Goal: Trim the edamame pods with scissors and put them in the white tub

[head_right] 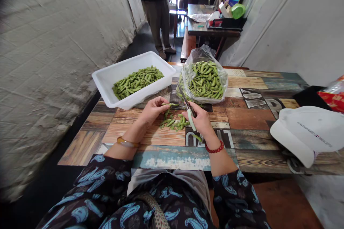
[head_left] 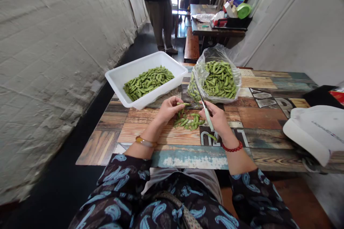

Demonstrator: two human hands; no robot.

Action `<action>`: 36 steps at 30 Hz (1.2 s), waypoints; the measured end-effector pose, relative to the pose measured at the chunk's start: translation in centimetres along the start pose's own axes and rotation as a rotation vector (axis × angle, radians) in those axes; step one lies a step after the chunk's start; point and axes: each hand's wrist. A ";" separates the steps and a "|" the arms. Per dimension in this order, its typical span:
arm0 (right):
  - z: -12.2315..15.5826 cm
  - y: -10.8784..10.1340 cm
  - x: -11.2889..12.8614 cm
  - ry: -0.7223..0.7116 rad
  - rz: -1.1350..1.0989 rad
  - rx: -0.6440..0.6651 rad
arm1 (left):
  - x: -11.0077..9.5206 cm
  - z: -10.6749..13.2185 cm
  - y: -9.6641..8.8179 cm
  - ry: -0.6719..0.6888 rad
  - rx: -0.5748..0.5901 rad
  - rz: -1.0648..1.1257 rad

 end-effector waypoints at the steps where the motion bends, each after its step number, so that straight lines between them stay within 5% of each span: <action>1: 0.0 0.0 -0.1 0.000 0.002 0.006 | -0.2 0.1 0.0 -0.028 0.007 0.080; 14: 0.5 0.1 0.0 -0.092 0.312 0.128 | -1.8 0.9 -0.1 -0.167 0.069 0.580; 36: 0.8 0.7 0.3 -0.211 0.407 0.144 | -1.8 1.8 1.1 -0.225 0.273 0.589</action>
Point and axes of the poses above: each hand's wrist, its own z-axis away from the middle knuckle, its own y-axis out of the palm, x = y × z, and after that the axes turned 10 degrees about -y, right-handed
